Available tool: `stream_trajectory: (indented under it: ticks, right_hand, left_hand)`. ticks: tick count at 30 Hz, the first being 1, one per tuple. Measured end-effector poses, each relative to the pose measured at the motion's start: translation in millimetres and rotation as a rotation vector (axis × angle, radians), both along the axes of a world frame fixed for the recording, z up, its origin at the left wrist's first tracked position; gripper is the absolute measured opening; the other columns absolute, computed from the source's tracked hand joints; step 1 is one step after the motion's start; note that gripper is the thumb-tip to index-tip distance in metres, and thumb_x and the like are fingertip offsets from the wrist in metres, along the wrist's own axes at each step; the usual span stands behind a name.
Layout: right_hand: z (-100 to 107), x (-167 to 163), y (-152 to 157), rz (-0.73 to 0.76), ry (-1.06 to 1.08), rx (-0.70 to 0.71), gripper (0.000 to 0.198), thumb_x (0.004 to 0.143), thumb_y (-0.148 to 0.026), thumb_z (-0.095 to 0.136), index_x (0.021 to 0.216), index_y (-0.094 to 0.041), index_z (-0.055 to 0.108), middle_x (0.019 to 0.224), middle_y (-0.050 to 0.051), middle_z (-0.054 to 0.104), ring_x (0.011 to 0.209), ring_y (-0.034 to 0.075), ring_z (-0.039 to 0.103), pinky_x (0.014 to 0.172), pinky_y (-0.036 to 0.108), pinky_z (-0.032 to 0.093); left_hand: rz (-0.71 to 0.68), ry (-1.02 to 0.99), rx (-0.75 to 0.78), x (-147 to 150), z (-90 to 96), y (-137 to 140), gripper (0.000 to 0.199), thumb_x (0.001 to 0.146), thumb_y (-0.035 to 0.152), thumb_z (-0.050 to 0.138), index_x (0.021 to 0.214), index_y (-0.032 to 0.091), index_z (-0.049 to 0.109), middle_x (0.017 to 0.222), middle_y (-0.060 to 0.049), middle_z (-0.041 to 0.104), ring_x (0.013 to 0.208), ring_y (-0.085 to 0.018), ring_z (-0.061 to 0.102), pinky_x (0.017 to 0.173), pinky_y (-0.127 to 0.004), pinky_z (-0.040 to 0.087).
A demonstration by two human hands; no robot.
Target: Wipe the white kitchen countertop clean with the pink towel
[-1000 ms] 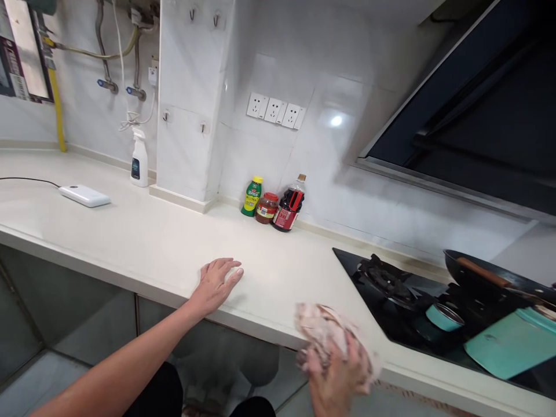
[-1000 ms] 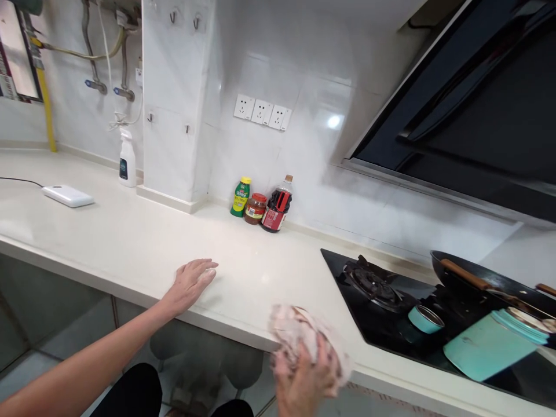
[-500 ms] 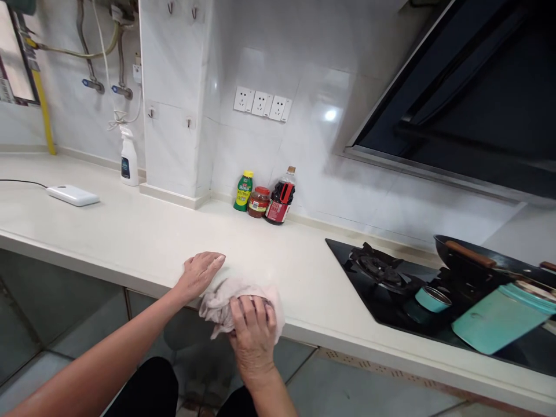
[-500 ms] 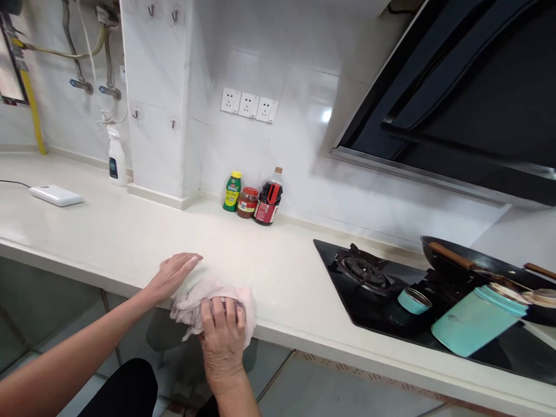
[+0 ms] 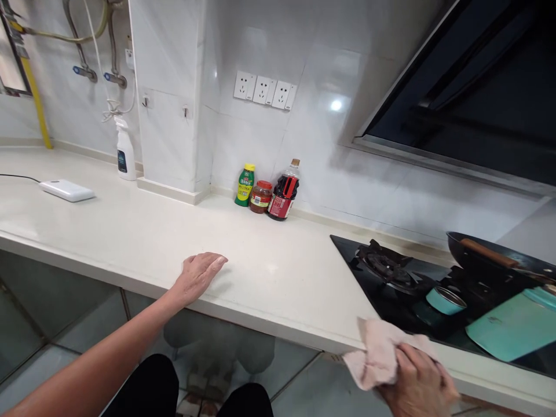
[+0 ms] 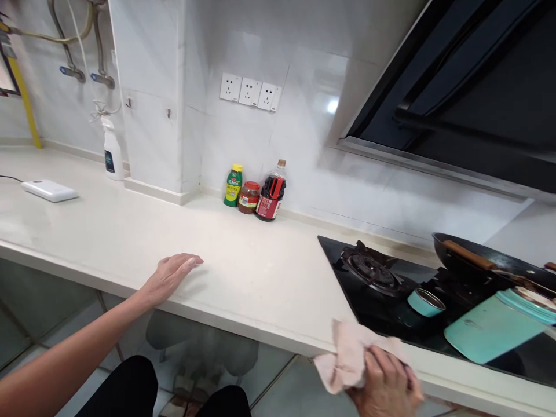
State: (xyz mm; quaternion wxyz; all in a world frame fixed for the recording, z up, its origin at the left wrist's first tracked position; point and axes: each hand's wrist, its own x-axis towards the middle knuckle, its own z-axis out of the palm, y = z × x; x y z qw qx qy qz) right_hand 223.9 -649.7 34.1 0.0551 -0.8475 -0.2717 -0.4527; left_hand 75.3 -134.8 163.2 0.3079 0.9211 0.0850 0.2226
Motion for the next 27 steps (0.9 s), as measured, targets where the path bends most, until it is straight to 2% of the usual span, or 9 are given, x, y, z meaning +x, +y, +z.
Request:
stream_trajectory:
  ticks: [3, 5, 7, 13, 16, 20, 22, 24, 27]
  right_hand:
    - [-15.8, 22.7, -49.1, -0.048, -0.035, -0.038, 0.056, 0.083, -0.048, 0.051, 0.131, -0.019, 0.046, 0.127, 0.021, 0.057, 0.123, 0.043, 0.051, 0.106, 0.063, 0.037]
    - [-18.1, 23.6, -52.5, -0.096, -0.028, -0.041, 0.057, 0.084, -0.048, 0.048, 0.132, -0.017, 0.046, 0.129, 0.023, 0.056, 0.127, 0.045, 0.047, 0.104, 0.063, 0.037]
    - [-14.1, 13.8, -33.5, -0.154, -0.008, -0.042, 0.057, 0.085, -0.042, 0.045, 0.135, -0.015, 0.045, 0.132, 0.023, 0.055, 0.133, 0.046, 0.043, 0.105, 0.064, 0.034]
    - [12.3, -37.4, 90.4, -0.137, 0.000, -0.114, 0.046, 0.084, -0.031, 0.048, 0.129, -0.018, 0.047, 0.133, 0.020, 0.058, 0.121, 0.041, 0.050, 0.098, 0.063, 0.033]
    - [26.9, -63.7, 166.1, -0.015, 0.022, -0.159, 0.047, 0.078, -0.025, 0.055, 0.125, -0.022, 0.048, 0.131, 0.018, 0.058, 0.118, 0.040, 0.049, 0.094, 0.060, 0.034]
    - [47.8, -99.8, 258.8, 0.212, 0.168, -0.147, 0.067, 0.063, -0.014, 0.068, 0.127, -0.022, 0.050, 0.134, 0.017, 0.056, 0.119, 0.040, 0.047, 0.097, 0.058, 0.030]
    - [58.7, -114.6, 289.8, 0.347, 0.231, -0.068, 0.064, 0.063, -0.012, 0.069, 0.124, -0.022, 0.052, 0.132, 0.015, 0.058, 0.117, 0.038, 0.048, 0.098, 0.057, 0.029]
    - [70.6, -124.5, 308.9, 0.503, 0.309, 0.051, 0.044, 0.075, -0.016, 0.066, 0.117, -0.025, 0.057, 0.124, 0.010, 0.061, 0.112, 0.033, 0.050, 0.096, 0.052, 0.031]
    - [92.0, -127.9, 327.4, 0.723, 0.481, 0.393, 0.013, 0.093, -0.034, 0.057, 0.102, -0.026, 0.061, 0.106, 0.004, 0.064, 0.101, 0.027, 0.054, 0.091, 0.044, 0.035]
  left_hand:
    - [-0.005, -0.026, 0.007, 0.7, -2.3, -1.7, 0.055, 0.103, 0.052, 0.022, 0.112, 0.029, 0.070, 0.126, -0.001, 0.071, 0.127, -0.027, 0.058, 0.114, -0.047, 0.034]
    - [-0.019, -0.039, 0.024, 2.0, -4.5, -3.0, 0.054, 0.104, 0.052, 0.022, 0.113, 0.029, 0.070, 0.126, -0.001, 0.071, 0.125, -0.026, 0.058, 0.113, -0.047, 0.034]
    - [-0.045, -0.039, 0.035, 3.4, -6.2, -4.5, 0.053, 0.105, 0.053, 0.023, 0.113, 0.029, 0.070, 0.128, -0.002, 0.070, 0.125, -0.027, 0.058, 0.113, -0.048, 0.032]
    - [-0.065, -0.070, 0.017, 4.2, -10.2, -6.8, 0.050, 0.106, 0.056, 0.029, 0.121, 0.030, 0.068, 0.133, -0.002, 0.067, 0.129, -0.026, 0.055, 0.115, -0.047, 0.027]
    - [-0.076, -0.100, 0.003, 2.6, -10.7, -7.5, 0.048, 0.106, 0.056, 0.030, 0.121, 0.029, 0.067, 0.132, -0.002, 0.068, 0.129, -0.025, 0.055, 0.114, -0.045, 0.029]
    - [-0.109, -0.106, 0.005, 0.9, -10.7, -7.1, 0.050, 0.106, 0.055, 0.030, 0.118, 0.026, 0.068, 0.127, -0.003, 0.071, 0.121, -0.023, 0.061, 0.112, -0.043, 0.033]
    - [-0.130, -0.115, -0.023, 0.8, -11.6, -4.3, 0.051, 0.105, 0.055, 0.030, 0.116, 0.025, 0.069, 0.123, -0.003, 0.073, 0.117, -0.023, 0.063, 0.111, -0.042, 0.035]
    - [-0.151, -0.123, -0.126, 1.0, -12.5, 0.2, 0.052, 0.104, 0.057, 0.031, 0.113, 0.024, 0.070, 0.117, -0.004, 0.075, 0.113, -0.023, 0.065, 0.108, -0.039, 0.040]
    - [-0.165, -0.133, -0.383, 0.1, -11.1, 7.2, 0.056, 0.100, 0.062, 0.033, 0.110, 0.021, 0.069, 0.105, -0.007, 0.076, 0.104, -0.023, 0.068, 0.098, -0.036, 0.050]
